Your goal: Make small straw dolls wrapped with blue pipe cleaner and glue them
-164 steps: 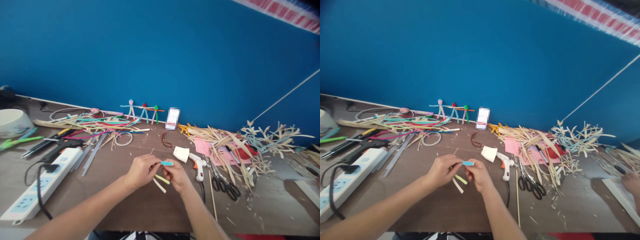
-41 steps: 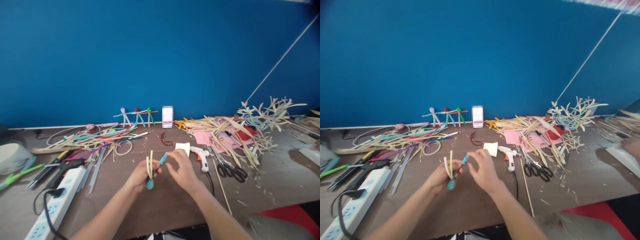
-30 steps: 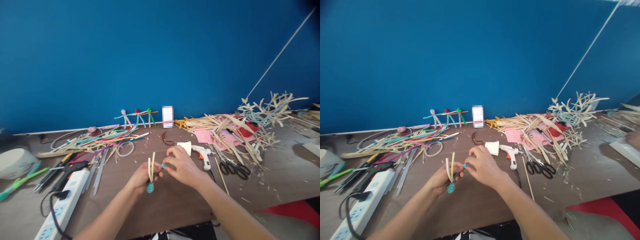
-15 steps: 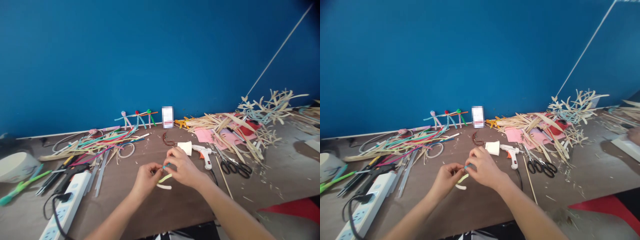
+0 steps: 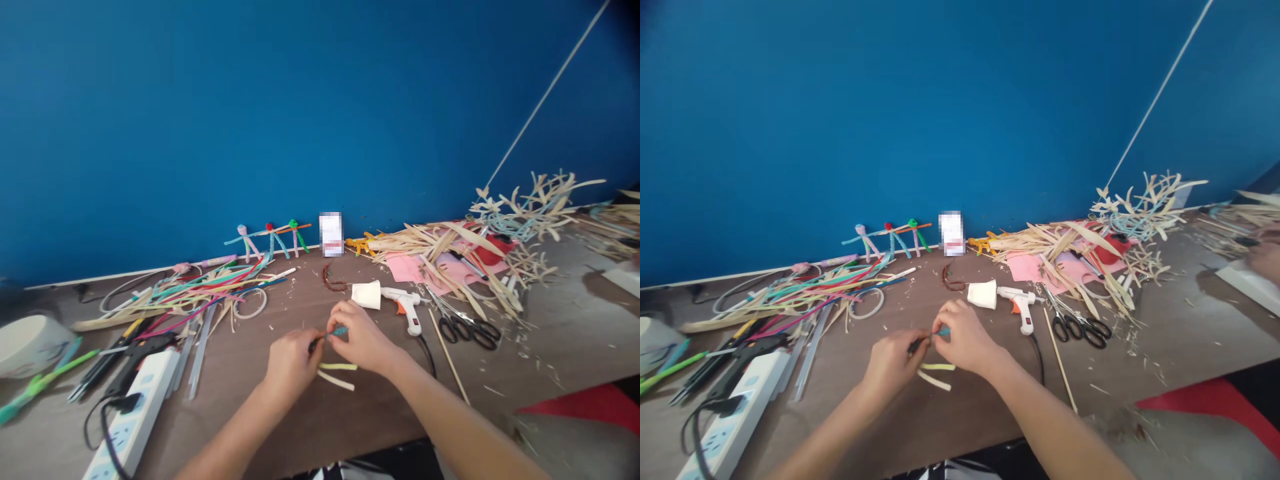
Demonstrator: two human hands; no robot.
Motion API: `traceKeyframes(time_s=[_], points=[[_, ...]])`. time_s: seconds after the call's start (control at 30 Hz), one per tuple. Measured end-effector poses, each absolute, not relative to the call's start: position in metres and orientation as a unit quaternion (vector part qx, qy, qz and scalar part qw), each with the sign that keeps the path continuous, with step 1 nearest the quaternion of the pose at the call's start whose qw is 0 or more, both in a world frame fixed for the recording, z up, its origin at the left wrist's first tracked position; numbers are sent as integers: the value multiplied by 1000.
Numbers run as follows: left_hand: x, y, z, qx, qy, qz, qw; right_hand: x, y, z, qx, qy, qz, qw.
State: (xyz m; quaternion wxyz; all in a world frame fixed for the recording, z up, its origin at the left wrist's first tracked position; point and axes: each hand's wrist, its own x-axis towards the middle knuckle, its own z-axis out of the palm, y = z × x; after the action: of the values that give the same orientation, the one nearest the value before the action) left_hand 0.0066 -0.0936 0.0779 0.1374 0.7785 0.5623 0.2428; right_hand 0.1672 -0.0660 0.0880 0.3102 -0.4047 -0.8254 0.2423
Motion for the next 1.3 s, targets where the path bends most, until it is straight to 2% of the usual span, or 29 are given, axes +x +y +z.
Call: traceKeyframes(time_s=[0.13,0.3,0.47,0.73,1.07,1.3], points=[[7,-87,81,677,589,263,354,169,-65,86,-399,-825,270,297],[8,-86,80,644,573,285,419,168,-65,90,-393,-846,224,282],[6,-92,76,694,587,260,325,166,-69,90,-395,-851,204,279],[9,-98,78,780,603,115,123,163,-67,71,-399,-859,197,255],[11,-94,61,817,564,94,77,168,-67,69,-402,-879,157,203],[12,-88,42,860,496,118,-13,167,-64,60,-433,-863,163,202]])
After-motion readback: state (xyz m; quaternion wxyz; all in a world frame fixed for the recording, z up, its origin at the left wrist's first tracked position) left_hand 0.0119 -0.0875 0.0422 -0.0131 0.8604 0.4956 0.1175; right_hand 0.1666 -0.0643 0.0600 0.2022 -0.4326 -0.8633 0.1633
